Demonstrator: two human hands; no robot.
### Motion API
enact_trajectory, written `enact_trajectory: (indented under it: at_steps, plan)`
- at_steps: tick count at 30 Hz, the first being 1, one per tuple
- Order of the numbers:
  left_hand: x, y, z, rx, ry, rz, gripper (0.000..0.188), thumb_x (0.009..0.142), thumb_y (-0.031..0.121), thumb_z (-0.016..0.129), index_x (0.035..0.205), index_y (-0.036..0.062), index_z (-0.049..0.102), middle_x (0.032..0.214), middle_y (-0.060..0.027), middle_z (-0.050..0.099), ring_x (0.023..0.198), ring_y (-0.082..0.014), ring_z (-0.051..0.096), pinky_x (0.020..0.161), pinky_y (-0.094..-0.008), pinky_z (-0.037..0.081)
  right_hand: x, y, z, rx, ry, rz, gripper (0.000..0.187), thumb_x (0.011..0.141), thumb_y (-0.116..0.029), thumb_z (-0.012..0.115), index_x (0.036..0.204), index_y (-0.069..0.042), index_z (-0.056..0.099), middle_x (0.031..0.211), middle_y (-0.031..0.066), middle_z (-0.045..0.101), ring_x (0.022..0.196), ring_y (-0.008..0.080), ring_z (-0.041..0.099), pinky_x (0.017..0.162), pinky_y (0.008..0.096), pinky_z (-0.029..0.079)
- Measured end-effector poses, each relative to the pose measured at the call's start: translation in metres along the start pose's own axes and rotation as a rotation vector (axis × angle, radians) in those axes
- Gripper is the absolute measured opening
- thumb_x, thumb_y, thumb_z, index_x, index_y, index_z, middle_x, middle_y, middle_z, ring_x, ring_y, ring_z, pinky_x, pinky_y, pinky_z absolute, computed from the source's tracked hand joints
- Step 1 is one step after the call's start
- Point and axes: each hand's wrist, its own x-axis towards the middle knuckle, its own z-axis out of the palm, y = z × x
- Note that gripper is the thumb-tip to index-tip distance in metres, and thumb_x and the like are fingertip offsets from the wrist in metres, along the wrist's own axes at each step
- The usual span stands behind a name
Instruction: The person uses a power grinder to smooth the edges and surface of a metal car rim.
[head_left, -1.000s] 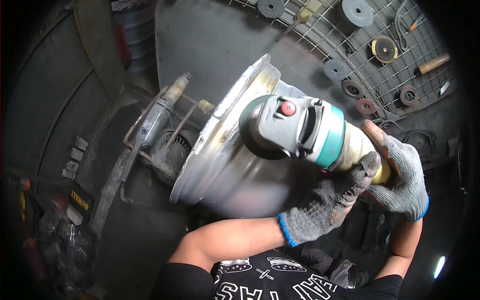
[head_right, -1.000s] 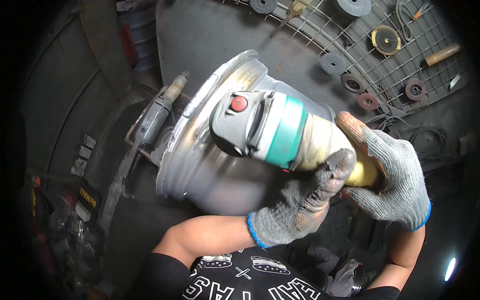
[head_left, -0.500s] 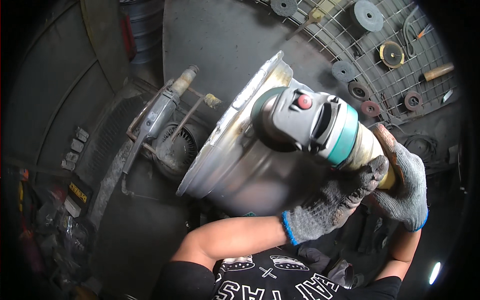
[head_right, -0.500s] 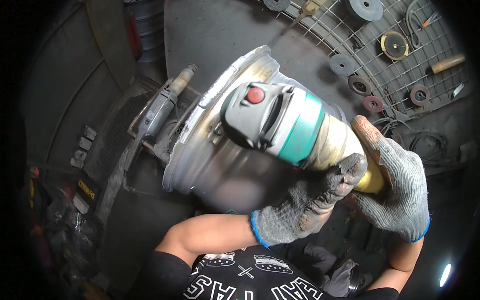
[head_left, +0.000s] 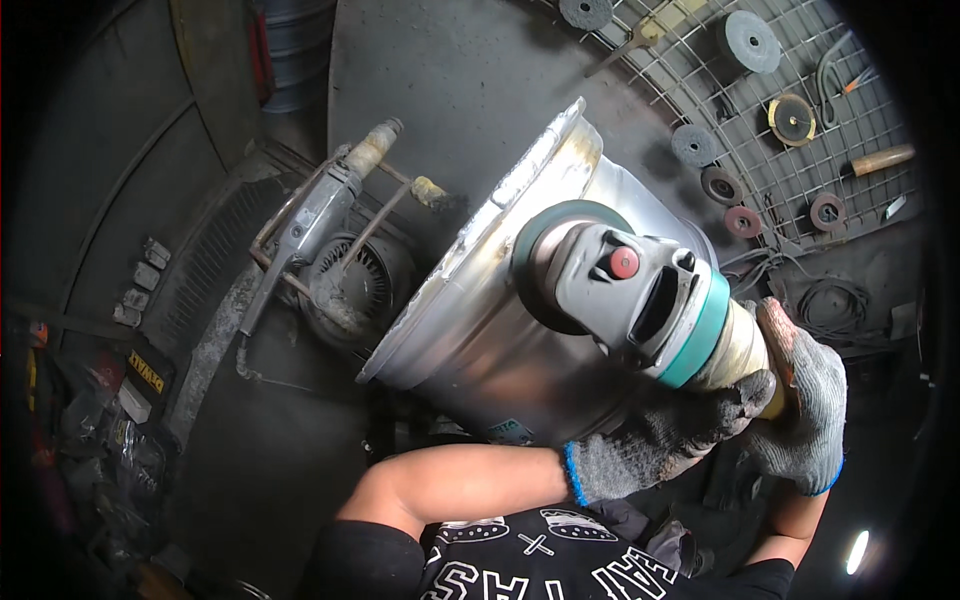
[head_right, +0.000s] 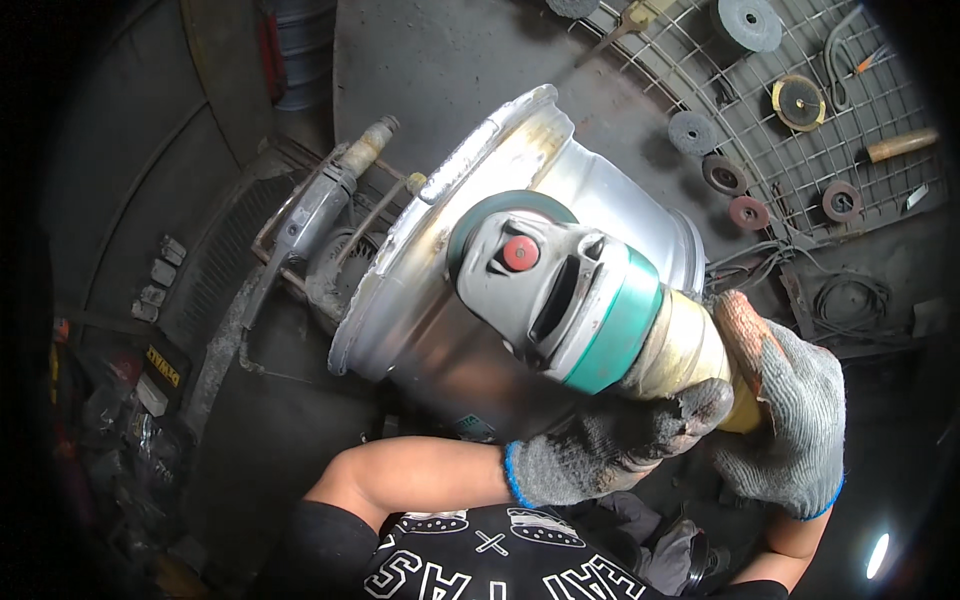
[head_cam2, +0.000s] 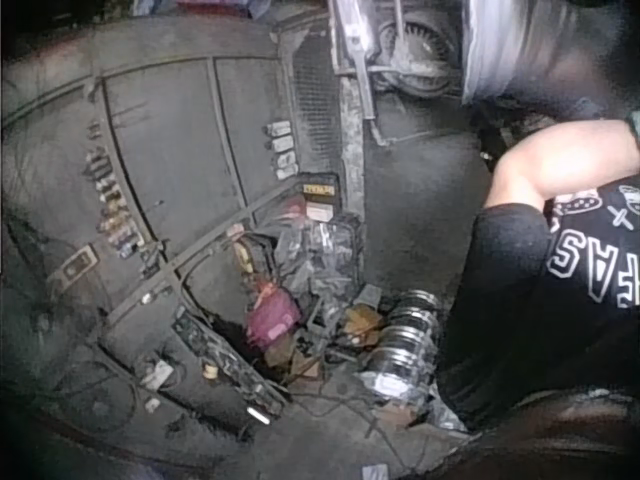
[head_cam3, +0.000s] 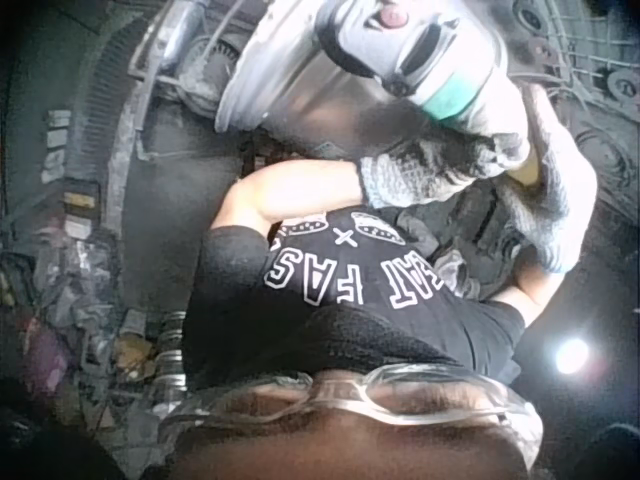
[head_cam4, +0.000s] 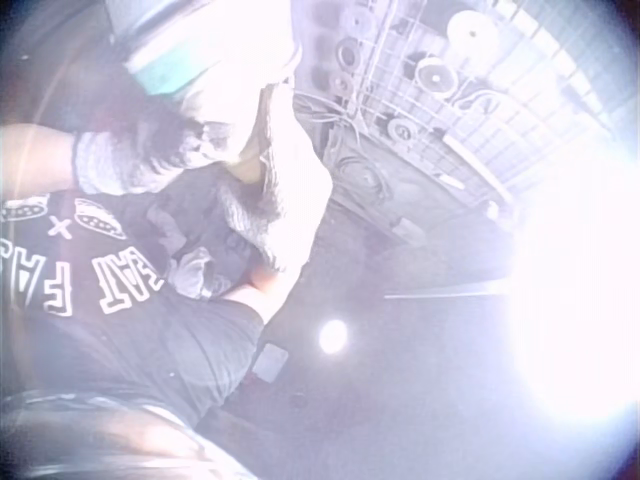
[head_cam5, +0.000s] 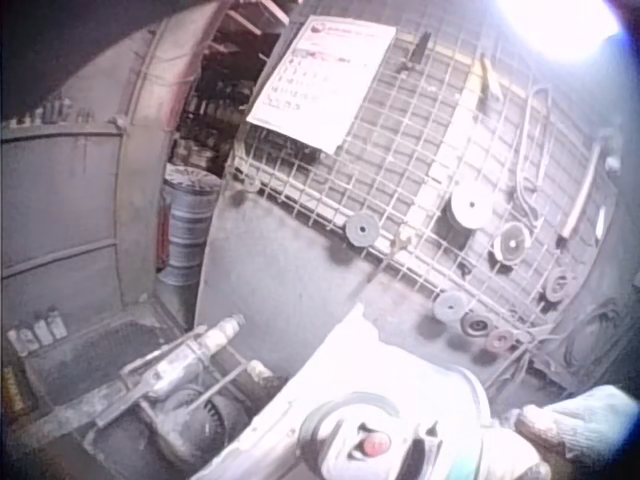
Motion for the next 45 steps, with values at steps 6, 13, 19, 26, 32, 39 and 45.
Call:
enact_trajectory:
  at_steps: [6, 13, 19, 26, 32, 39, 45]
  plan:
    - [0.027, 0.011, -0.026, -1.145, -0.062, -0.654, 0.035, 0.094, 0.014, 0.052, 0.126, 0.0015, 0.044, 0.123, -0.0086, 0.050, 0.113, -0.0140, 0.052, 0.093, -0.0272, 0.045, -0.011, 0.004, -0.001, -0.172, 0.011, 0.053, 0.074, 0.047, -0.007, 0.075, 0.118, 0.002, 0.056, 0.098, 0.0188, 0.064, 0.084, 0.0352, 0.064, 0.075, 0.0350, 0.049]
    - [0.019, 0.005, -0.020, -1.213, -0.075, -0.544, 0.040, 0.097, 0.014, 0.042, 0.132, -0.0031, 0.031, 0.128, -0.0110, 0.045, 0.120, -0.0203, 0.045, 0.101, -0.0310, 0.040, -0.001, -0.005, 0.005, -0.099, 0.041, 0.058, 0.075, 0.046, -0.009, 0.074, 0.119, 0.003, 0.056, 0.097, 0.0203, 0.064, 0.084, 0.0360, 0.065, 0.074, 0.0346, 0.049]
    - [0.010, 0.008, -0.015, -2.254, 0.130, -0.771, 0.044, 0.096, 0.025, 0.045, 0.134, 0.0038, 0.037, 0.131, -0.0144, 0.041, 0.121, -0.0253, 0.045, 0.096, -0.0389, 0.045, -0.003, -0.012, -0.002, -0.054, -0.019, 0.063, 0.077, 0.046, -0.011, 0.077, 0.120, 0.003, 0.055, 0.105, 0.0199, 0.064, 0.091, 0.0351, 0.064, 0.078, 0.0358, 0.049]
    - [-0.003, -0.004, -0.009, -3.248, 0.029, -0.830, 0.047, 0.094, 0.030, 0.047, 0.134, 0.0061, 0.038, 0.133, -0.0156, 0.040, 0.122, -0.0295, 0.043, 0.097, -0.0443, 0.044, -0.003, -0.021, 0.002, -0.100, 0.027, 0.139, 0.076, 0.046, -0.010, 0.075, 0.119, 0.000, 0.056, 0.102, 0.0203, 0.064, 0.089, 0.0357, 0.065, 0.077, 0.0357, 0.050]
    - [0.010, 0.005, -0.024, -1.526, 0.012, -0.498, 0.047, 0.087, 0.014, 0.059, 0.128, 0.0002, 0.039, 0.122, -0.0124, 0.050, 0.107, -0.0200, 0.055, 0.090, -0.0313, 0.048, -0.002, -0.021, 0.005, -0.105, 0.040, 0.155, 0.075, 0.049, -0.012, 0.076, 0.120, 0.000, 0.055, 0.109, 0.0204, 0.062, 0.091, 0.0348, 0.065, 0.079, 0.0359, 0.050]
    - [0.010, 0.019, -0.032, -0.842, -0.054, -0.539, 0.042, 0.095, 0.016, 0.047, 0.135, 0.0046, 0.039, 0.134, -0.0114, 0.046, 0.118, -0.0193, 0.049, 0.095, -0.0332, 0.045, -0.001, -0.018, 0.007, -0.001, 0.027, 0.157, 0.073, 0.052, -0.010, 0.075, 0.120, 0.004, 0.054, 0.110, 0.0227, 0.061, 0.098, 0.0353, 0.063, 0.084, 0.0369, 0.049]
    - [0.019, 0.011, -0.028, -0.884, -0.038, -0.366, 0.039, 0.093, 0.011, 0.051, 0.130, 0.0011, 0.046, 0.130, -0.0107, 0.052, 0.115, -0.0176, 0.052, 0.091, -0.0295, 0.047, -0.002, -0.018, 0.004, -0.018, 0.040, 0.209, 0.071, 0.052, -0.009, 0.073, 0.119, 0.005, 0.055, 0.105, 0.0219, 0.063, 0.094, 0.0350, 0.064, 0.082, 0.0352, 0.049]
